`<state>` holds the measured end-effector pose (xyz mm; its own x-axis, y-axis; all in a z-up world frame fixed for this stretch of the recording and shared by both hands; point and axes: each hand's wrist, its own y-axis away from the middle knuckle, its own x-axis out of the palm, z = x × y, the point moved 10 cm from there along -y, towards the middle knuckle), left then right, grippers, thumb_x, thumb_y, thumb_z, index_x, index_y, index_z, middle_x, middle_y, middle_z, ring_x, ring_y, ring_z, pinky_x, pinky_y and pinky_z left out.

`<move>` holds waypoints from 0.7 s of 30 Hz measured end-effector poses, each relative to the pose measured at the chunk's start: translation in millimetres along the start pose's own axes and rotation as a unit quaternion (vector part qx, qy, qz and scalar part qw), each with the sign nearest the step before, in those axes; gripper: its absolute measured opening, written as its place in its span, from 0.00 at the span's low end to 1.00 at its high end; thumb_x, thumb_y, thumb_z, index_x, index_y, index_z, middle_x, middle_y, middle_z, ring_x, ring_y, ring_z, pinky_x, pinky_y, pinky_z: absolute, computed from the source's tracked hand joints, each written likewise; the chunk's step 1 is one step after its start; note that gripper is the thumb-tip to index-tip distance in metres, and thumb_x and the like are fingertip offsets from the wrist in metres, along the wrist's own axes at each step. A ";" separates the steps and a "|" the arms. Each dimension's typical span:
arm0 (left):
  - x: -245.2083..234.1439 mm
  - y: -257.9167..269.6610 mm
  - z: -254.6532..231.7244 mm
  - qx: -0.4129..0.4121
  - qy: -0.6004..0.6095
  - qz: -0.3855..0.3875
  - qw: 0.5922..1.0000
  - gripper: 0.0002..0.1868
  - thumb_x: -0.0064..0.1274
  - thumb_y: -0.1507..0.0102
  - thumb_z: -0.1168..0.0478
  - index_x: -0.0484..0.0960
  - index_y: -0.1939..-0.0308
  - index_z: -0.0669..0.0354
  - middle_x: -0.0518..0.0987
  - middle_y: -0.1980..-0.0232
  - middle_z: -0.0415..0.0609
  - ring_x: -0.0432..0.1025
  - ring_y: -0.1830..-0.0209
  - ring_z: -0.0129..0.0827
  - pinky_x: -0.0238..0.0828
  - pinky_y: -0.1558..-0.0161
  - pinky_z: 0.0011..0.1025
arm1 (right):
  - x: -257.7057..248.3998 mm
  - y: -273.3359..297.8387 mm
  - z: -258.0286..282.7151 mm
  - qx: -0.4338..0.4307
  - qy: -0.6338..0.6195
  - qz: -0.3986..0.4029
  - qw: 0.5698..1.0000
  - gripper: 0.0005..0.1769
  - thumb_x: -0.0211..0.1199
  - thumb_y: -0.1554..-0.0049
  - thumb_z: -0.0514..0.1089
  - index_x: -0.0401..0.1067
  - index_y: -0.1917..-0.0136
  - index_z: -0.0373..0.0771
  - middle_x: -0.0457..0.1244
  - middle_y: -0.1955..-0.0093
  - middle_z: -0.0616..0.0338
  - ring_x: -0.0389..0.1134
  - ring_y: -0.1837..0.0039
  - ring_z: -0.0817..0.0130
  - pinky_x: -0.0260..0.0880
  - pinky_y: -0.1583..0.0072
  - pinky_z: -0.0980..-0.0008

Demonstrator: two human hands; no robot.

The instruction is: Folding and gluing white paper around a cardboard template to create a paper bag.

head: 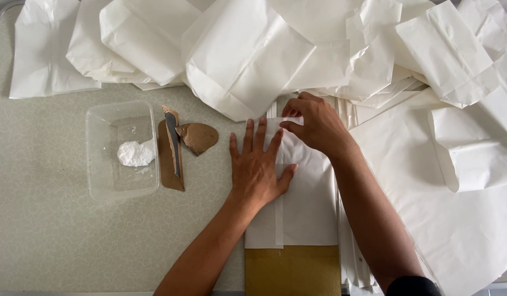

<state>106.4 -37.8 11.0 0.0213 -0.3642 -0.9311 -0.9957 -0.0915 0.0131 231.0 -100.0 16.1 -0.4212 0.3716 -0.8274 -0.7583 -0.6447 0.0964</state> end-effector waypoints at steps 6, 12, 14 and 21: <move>-8.2 -4.2 16.2 0.012 0.041 -0.069 0.997 0.46 0.61 0.46 0.36 0.70 0.30 0.56 0.64 0.28 0.62 0.55 0.25 0.58 0.45 0.35 0.63 | 4.3 -1.8 3.7 -0.029 -0.012 -0.030 0.999 0.10 0.73 0.49 0.42 0.78 0.52 0.42 0.65 0.54 0.55 0.71 0.47 0.55 0.70 0.47 0.54; -10.3 3.5 51.3 0.064 0.150 -0.283 0.945 0.10 0.70 0.44 0.46 0.81 0.69 0.29 0.81 0.67 0.17 0.77 0.62 0.16 0.61 0.47 0.31 | 10.2 -3.7 -0.4 -0.045 -0.017 -0.019 0.999 0.11 0.72 0.48 0.42 0.77 0.51 0.43 0.65 0.54 0.58 0.71 0.48 0.57 0.71 0.48 0.57; -15.5 2.6 44.1 0.071 0.190 -0.260 0.944 0.09 0.69 0.43 0.50 0.82 0.69 0.36 0.82 0.70 0.25 0.78 0.65 0.21 0.65 0.50 0.30 | 12.5 -2.8 -4.8 -0.046 -0.029 -0.022 0.998 0.11 0.72 0.48 0.42 0.77 0.51 0.43 0.65 0.54 0.57 0.71 0.48 0.56 0.71 0.48 0.57; -1.6 0.7 40.8 0.072 0.208 -0.216 0.951 0.16 0.59 0.34 0.50 0.84 0.76 0.49 0.78 0.82 0.42 0.76 0.81 0.32 0.73 0.67 0.27 | 4.6 -1.6 2.3 -0.044 -0.017 -0.050 0.998 0.08 0.73 0.49 0.39 0.79 0.54 0.43 0.65 0.55 0.57 0.71 0.48 0.57 0.71 0.49 0.56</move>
<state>102.0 0.5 -2.4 0.4360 -0.6595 -0.6123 -0.8869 -0.1994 -0.4166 229.1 -95.7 13.4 -0.3636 0.4578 -0.8113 -0.7510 -0.6593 -0.0354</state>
